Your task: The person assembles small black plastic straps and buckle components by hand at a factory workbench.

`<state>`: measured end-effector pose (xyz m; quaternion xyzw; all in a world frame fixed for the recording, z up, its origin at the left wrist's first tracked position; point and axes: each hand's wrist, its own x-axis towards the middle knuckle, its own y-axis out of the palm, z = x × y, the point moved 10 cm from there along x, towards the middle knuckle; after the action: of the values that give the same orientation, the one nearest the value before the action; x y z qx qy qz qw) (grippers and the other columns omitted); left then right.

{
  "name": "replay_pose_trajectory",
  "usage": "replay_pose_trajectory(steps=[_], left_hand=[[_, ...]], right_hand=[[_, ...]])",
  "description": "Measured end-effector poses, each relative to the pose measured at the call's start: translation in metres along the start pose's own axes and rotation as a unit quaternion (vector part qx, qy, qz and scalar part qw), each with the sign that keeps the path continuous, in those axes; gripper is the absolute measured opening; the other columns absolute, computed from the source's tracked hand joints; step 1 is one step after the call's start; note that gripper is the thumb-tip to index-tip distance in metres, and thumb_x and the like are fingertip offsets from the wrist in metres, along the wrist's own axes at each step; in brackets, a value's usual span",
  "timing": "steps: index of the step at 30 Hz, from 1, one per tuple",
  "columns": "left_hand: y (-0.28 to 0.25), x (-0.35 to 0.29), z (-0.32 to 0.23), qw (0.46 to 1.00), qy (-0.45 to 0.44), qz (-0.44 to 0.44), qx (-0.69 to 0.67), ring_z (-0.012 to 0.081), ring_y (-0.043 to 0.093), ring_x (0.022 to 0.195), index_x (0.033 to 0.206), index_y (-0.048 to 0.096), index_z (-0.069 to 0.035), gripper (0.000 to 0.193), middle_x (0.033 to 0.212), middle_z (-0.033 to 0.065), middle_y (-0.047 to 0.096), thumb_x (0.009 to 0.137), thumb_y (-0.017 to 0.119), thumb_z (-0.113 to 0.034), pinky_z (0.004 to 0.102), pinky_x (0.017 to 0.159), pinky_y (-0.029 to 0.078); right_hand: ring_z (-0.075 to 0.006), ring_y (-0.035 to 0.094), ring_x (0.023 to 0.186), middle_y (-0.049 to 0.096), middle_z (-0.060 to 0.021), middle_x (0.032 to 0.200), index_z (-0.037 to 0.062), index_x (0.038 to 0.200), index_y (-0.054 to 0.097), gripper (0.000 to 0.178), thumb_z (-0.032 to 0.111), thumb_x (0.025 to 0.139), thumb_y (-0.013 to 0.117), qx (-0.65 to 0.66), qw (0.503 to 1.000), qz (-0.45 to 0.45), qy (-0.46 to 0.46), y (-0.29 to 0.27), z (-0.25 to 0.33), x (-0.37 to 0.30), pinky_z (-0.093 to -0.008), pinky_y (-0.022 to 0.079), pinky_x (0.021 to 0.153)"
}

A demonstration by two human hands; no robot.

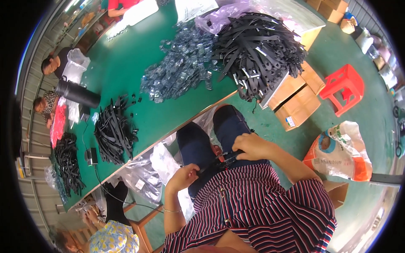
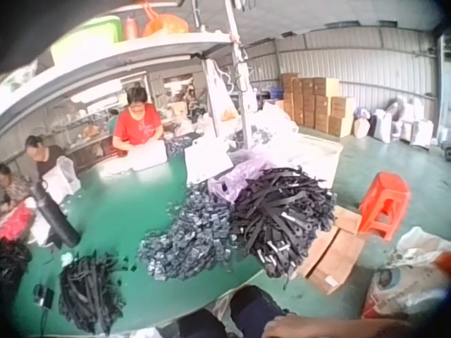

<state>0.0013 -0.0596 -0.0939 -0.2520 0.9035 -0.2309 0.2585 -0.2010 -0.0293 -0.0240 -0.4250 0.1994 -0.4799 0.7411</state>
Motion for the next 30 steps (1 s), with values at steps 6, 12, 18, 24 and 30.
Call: replay_pose_trajectory(steps=[6,12,18,24,30], left_hand=[[-0.010,-0.011,0.002,0.997,-0.050,-0.019,0.053,0.0229,0.059,0.065,0.096,0.057,-0.007,0.025,0.069,0.0082,0.059,0.074,0.064,-0.016,0.0324,0.059,0.045],[-0.028,-0.004,-0.026,0.993,-0.044,-0.040,0.100,0.0304,0.060,0.073,0.096,0.056,-0.008,0.025,0.077,0.0109,0.060,0.075,0.063,-0.019,0.0384,0.063,0.047],[-0.094,-0.023,-0.049,0.974,0.059,-0.214,0.037,0.0213,0.058,0.064,0.098,0.057,-0.004,0.026,0.071,0.0083,0.058,0.075,0.065,-0.013,0.0312,0.059,0.046],[-0.221,-0.081,-0.028,0.844,0.021,-0.535,0.031,0.0206,0.062,0.063,0.087,0.061,0.000,0.013,0.074,0.0135,0.062,0.075,0.064,-0.006,0.0293,0.058,0.048],[-0.297,-0.093,-0.009,0.758,-0.077,-0.623,0.178,0.0277,0.062,0.067,0.084,0.061,-0.004,0.017,0.077,0.0119,0.063,0.076,0.064,-0.018,0.0349,0.063,0.049]], right_hand=[[-0.0273,0.059,0.076,0.060,-0.0101,0.081,0.0051,0.083,0.061,0.012,0.012,0.074,0.063,-0.010,0.976,-0.206,0.069,-0.129,-0.019,0.051,-0.0370,0.047,0.069],[-0.0283,0.062,0.076,0.062,-0.0101,0.082,0.0058,0.081,0.060,0.022,0.022,0.069,0.068,-0.397,0.822,-0.365,0.184,-0.255,-0.067,0.087,-0.0393,0.050,0.068],[-0.0340,0.061,0.087,0.062,-0.0173,0.093,0.0042,0.089,0.061,0.022,0.013,0.070,0.056,-0.352,0.860,-0.245,0.276,-0.259,-0.114,0.117,-0.0417,0.048,0.078],[-0.0088,0.044,0.057,0.049,0.0005,0.070,0.0004,0.100,0.057,0.022,0.003,0.078,0.053,0.185,0.909,-0.345,0.145,-0.286,-0.131,0.115,-0.0217,0.038,0.053],[-0.0080,0.042,0.064,0.054,-0.0054,0.093,-0.0040,0.114,0.046,0.028,0.001,0.087,0.048,0.576,0.760,-0.300,-0.014,-0.288,-0.092,0.129,-0.0190,0.037,0.057]])
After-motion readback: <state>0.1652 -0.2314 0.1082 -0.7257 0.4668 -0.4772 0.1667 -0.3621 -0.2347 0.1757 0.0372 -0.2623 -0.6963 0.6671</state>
